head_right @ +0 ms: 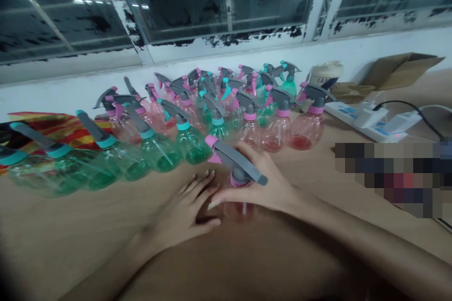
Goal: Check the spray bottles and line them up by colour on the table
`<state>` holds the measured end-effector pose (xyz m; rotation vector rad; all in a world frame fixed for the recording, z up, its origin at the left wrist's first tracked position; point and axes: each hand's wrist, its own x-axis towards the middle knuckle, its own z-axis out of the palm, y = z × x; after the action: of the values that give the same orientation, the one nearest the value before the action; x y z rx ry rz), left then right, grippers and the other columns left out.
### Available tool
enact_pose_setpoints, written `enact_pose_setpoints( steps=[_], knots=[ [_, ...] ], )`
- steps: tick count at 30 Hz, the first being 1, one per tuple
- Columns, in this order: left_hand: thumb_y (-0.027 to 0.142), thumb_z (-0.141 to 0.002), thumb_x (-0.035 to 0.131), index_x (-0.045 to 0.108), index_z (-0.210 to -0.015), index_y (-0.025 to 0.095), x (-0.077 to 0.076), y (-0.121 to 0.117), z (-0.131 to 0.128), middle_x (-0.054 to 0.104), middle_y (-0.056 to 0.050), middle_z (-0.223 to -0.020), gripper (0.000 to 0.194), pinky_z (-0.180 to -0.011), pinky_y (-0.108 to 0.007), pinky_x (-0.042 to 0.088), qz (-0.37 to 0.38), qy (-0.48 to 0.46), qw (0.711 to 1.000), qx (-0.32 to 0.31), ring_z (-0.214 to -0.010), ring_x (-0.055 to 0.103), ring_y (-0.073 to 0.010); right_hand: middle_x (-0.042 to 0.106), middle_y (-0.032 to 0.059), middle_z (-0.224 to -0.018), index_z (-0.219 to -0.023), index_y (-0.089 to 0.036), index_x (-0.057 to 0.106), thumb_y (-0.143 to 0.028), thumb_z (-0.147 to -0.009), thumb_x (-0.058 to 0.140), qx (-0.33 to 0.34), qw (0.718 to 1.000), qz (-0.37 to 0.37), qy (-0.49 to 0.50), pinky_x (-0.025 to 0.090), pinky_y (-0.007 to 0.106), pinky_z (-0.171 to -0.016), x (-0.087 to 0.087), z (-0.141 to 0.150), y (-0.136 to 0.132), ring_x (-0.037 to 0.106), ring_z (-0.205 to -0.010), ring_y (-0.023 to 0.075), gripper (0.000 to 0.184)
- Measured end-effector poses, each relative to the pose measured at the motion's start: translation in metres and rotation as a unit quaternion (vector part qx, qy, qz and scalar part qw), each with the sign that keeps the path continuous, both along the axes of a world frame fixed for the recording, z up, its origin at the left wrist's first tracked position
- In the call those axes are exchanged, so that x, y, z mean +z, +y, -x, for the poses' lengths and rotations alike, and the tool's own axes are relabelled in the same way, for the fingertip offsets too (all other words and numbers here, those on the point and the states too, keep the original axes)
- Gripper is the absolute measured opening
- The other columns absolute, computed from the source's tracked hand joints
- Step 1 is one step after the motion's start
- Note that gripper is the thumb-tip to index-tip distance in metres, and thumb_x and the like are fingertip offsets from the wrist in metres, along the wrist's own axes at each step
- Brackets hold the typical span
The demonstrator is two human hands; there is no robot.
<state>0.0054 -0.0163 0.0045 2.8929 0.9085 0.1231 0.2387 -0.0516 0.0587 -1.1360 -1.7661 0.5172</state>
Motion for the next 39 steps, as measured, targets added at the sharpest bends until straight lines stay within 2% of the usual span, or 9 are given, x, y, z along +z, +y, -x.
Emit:
enact_pose_setpoints(
  steps=[3,6,10,14,18,27,32,36,39],
  knots=[
    [0.062,-0.085,0.053,0.041,-0.140,0.012,0.001,0.000,0.000,0.034,-0.016,-0.149,0.075,-0.113,-0.051,0.020,-0.006,0.009,1.000,0.000,-0.140,0.024,-0.0312,0.068,0.0029,-0.098,-0.118,-0.026,0.053,-0.045,-0.061,0.081,0.001,0.999,0.020,-0.044,0.051,0.040,-0.077,-0.005,-0.007,-0.011,0.063,-0.091,0.0267,0.066],
    [0.061,-0.086,0.053,0.042,-0.139,0.011,0.002,0.000,-0.001,0.033,-0.017,-0.150,0.073,-0.112,-0.051,0.021,-0.018,0.006,1.000,-0.002,-0.140,0.024,-0.0308,0.067,0.0048,-0.107,-0.121,-0.024,0.052,-0.045,-0.067,0.078,-0.011,0.998,0.033,-0.055,0.049,0.043,-0.086,-0.010,-0.009,-0.025,0.062,-0.100,0.0272,0.064],
    [0.059,-0.086,0.054,0.045,-0.136,0.012,0.000,0.001,-0.001,0.033,-0.018,-0.149,0.069,-0.111,-0.052,0.022,-0.034,-0.007,0.999,-0.002,-0.139,0.027,-0.0314,0.070,0.0045,-0.098,-0.109,-0.022,0.061,-0.043,-0.077,0.070,-0.051,0.997,0.032,-0.055,0.050,0.042,-0.082,-0.012,-0.004,-0.039,0.064,-0.096,0.0263,0.039],
    [0.058,-0.087,0.053,0.044,-0.136,0.015,-0.003,0.004,0.001,0.035,-0.016,-0.149,0.065,-0.111,-0.051,0.024,-0.044,-0.018,0.999,-0.003,-0.138,0.029,-0.0308,0.071,0.0030,-0.083,-0.106,-0.021,0.065,-0.042,-0.078,0.068,-0.053,0.997,0.024,-0.056,0.051,0.039,-0.073,-0.009,-0.004,-0.044,0.065,-0.087,0.0256,0.035],
    [0.055,-0.090,0.051,0.043,-0.137,0.016,-0.002,0.007,0.003,0.037,-0.014,-0.148,0.061,-0.111,-0.050,0.025,-0.052,-0.020,0.998,0.000,-0.137,0.030,-0.0295,0.073,0.0021,-0.086,-0.100,-0.021,0.066,-0.042,-0.079,0.068,-0.043,0.997,0.043,-0.039,0.051,0.038,-0.076,-0.005,-0.019,-0.049,0.066,-0.084,0.0229,0.029],
    [0.046,-0.091,0.053,0.036,-0.138,0.025,-0.009,0.015,0.007,0.038,-0.010,-0.148,0.054,-0.106,-0.052,0.034,-0.099,-0.046,0.994,0.003,-0.133,0.038,-0.0297,0.072,0.0059,-0.104,-0.102,-0.026,0.068,-0.035,-0.076,0.072,-0.123,0.987,0.065,0.086,0.047,0.047,-0.090,-0.020,-0.122,-0.071,0.064,-0.098,0.0304,0.028],
    [0.045,-0.088,0.056,0.029,-0.141,0.032,-0.016,0.017,-0.008,0.040,-0.007,-0.146,0.061,-0.102,-0.053,0.040,-0.125,-0.072,0.990,-0.009,-0.130,0.042,-0.0312,0.072,0.0087,-0.103,-0.096,-0.021,0.071,-0.031,-0.077,0.070,-0.227,0.960,0.094,0.134,0.046,0.039,-0.093,-0.002,-0.185,-0.078,0.063,-0.104,0.0301,0.021],
    [0.045,-0.087,0.058,0.031,-0.142,0.029,-0.016,0.012,-0.037,0.043,-0.007,-0.145,0.063,-0.101,-0.052,0.041,-0.136,-0.072,0.988,-0.031,-0.128,0.046,-0.0316,0.073,0.0105,-0.100,-0.100,-0.016,0.070,-0.034,-0.083,0.062,-0.270,0.954,0.044,0.125,0.047,0.035,-0.088,0.016,-0.229,-0.059,0.065,-0.099,0.0256,0.026],
    [0.040,-0.087,0.057,0.034,-0.142,0.027,-0.014,0.005,-0.059,0.042,-0.007,-0.146,0.060,-0.102,-0.049,0.041,-0.146,-0.069,0.985,-0.058,-0.128,0.046,-0.0298,0.074,0.0079,-0.097,-0.098,-0.016,0.070,-0.033,-0.076,0.070,-0.302,0.945,0.006,0.122,0.046,0.039,-0.090,0.015,-0.260,-0.028,0.065,-0.097,0.0262,0.029]
  ],
)
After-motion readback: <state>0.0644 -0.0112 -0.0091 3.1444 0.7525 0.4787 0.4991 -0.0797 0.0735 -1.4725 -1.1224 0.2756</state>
